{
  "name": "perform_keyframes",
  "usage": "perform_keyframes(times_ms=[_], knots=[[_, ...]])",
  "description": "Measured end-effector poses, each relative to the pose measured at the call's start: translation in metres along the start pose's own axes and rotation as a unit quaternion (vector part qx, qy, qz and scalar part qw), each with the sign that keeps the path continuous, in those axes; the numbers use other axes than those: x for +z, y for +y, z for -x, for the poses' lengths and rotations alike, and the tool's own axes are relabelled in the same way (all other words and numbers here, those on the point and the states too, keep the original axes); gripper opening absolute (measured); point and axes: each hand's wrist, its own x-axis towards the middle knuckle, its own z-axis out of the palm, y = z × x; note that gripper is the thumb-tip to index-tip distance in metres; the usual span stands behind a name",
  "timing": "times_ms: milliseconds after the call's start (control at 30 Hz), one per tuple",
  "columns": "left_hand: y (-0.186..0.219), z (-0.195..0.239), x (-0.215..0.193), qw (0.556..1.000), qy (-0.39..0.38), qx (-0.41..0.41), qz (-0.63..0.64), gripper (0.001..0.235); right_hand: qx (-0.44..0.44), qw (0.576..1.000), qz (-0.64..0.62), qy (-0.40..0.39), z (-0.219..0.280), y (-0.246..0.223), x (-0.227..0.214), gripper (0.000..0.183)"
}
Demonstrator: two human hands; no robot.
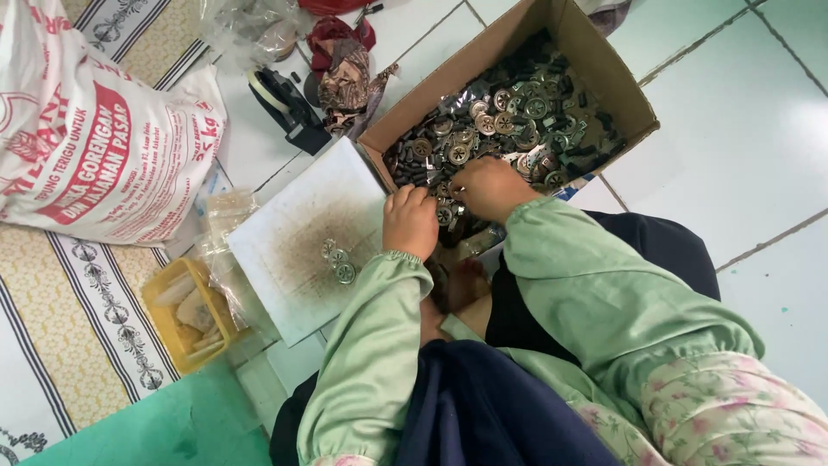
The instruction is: The person sits on the floor and sorts metal buttons from a cardboard box onto a white board. They then place the sorted buttons into a small plastic bag and seal it.
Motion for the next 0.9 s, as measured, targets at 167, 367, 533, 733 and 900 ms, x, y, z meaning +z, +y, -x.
perform_keyframes(times_ms=[167, 367, 533, 733, 900], knots=[[0.03, -0.012, -0.036, 0.968, -0.23, 0.012, -0.099, 0.016, -0.085, 0.987, 0.115, 0.072, -0.016, -0.018, 0.063, 0.016], [0.039, -0.024, -0.041, 0.899, -0.415, -0.01, -0.141, 0.031, -0.149, 0.948, 0.146, 0.24, -0.028, -0.009, 0.13, 0.006], [0.037, -0.021, -0.039, 0.9, -0.42, -0.013, -0.12, 0.029, -0.175, 0.932, 0.178, 0.264, -0.019, -0.01, 0.109, 0.007], [0.043, 0.021, -0.067, 0.984, -0.168, -0.053, -0.004, 0.025, -0.111, 0.99, 0.079, 0.045, -0.014, -0.008, 0.079, 0.045], [0.049, 0.071, -0.099, 0.99, -0.039, -0.108, 0.077, 0.036, -0.048, 0.995, -0.077, 0.037, 0.016, -0.049, 0.007, 0.024]])
